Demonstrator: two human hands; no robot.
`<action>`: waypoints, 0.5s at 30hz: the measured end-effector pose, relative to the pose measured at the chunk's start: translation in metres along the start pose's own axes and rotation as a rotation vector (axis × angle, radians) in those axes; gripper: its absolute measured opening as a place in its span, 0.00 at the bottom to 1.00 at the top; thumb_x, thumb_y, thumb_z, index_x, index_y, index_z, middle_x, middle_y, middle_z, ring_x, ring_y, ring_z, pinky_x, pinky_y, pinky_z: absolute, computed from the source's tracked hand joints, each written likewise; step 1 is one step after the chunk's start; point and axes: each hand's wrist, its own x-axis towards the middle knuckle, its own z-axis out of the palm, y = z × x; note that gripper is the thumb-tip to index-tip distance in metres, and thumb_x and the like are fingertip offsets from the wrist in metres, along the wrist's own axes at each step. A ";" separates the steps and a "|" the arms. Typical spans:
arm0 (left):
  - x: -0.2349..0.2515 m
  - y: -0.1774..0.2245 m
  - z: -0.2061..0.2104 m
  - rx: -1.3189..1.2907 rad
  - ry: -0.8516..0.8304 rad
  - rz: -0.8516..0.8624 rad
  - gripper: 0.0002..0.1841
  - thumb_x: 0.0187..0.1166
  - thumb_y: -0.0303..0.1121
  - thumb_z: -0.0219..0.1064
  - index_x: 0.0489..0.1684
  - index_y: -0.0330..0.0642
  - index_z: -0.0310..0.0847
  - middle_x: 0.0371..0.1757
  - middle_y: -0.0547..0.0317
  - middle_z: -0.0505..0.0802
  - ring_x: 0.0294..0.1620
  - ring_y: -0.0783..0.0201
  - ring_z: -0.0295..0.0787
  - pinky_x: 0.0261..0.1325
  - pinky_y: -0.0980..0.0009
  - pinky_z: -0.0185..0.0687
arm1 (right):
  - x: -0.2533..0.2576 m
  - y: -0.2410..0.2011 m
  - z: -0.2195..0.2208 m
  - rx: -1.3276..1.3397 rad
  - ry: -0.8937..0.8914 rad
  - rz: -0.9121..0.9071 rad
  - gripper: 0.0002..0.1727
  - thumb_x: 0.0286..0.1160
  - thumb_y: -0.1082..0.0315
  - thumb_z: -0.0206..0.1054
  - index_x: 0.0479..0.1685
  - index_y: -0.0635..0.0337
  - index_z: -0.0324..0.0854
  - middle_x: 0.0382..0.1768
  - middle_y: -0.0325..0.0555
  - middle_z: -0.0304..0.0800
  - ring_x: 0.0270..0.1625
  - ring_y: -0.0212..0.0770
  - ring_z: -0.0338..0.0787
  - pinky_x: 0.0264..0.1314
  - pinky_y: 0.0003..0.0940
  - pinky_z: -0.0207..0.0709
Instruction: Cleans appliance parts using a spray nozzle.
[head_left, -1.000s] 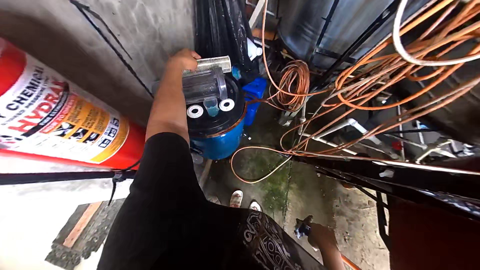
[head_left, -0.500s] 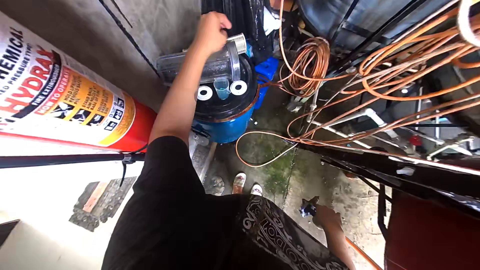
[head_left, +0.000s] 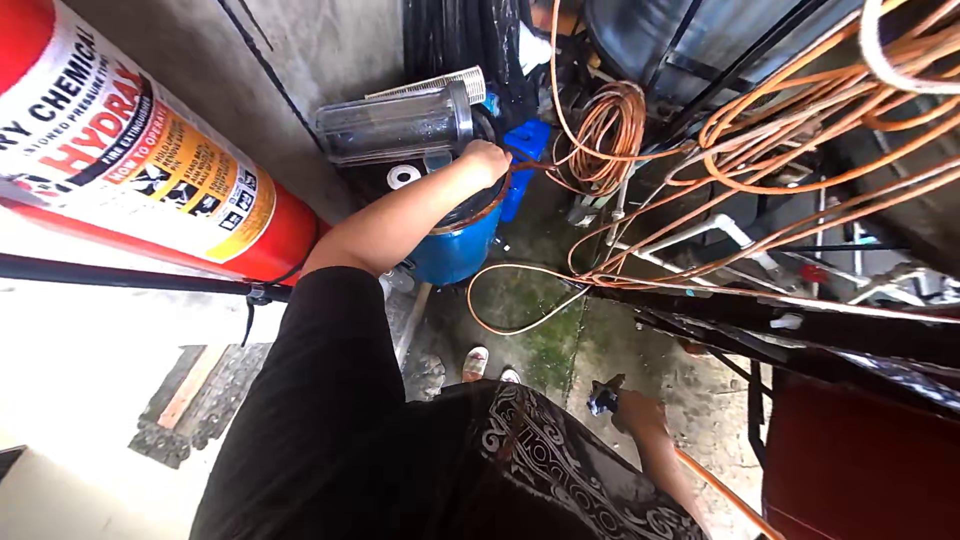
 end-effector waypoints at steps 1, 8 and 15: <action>-0.001 -0.001 -0.002 0.024 -0.004 0.011 0.21 0.80 0.19 0.63 0.72 0.34 0.77 0.61 0.35 0.90 0.66 0.34 0.86 0.62 0.37 0.81 | -0.001 -0.001 0.000 0.004 0.006 -0.004 0.28 0.63 0.57 0.77 0.64 0.59 0.86 0.66 0.61 0.88 0.73 0.64 0.84 0.77 0.72 0.66; -0.003 -0.007 -0.025 0.117 0.104 0.123 0.07 0.71 0.20 0.71 0.44 0.30 0.87 0.56 0.36 0.91 0.63 0.35 0.87 0.60 0.35 0.82 | -0.011 -0.001 -0.001 0.049 0.043 -0.014 0.28 0.63 0.59 0.77 0.66 0.60 0.85 0.67 0.62 0.87 0.73 0.65 0.83 0.77 0.72 0.65; 0.019 0.051 0.010 -0.633 0.285 0.251 0.15 0.82 0.33 0.67 0.54 0.27 0.83 0.49 0.36 0.92 0.52 0.43 0.93 0.62 0.44 0.86 | -0.051 -0.027 -0.053 0.139 0.114 -0.166 0.27 0.67 0.64 0.75 0.65 0.70 0.82 0.68 0.70 0.84 0.74 0.69 0.81 0.78 0.75 0.63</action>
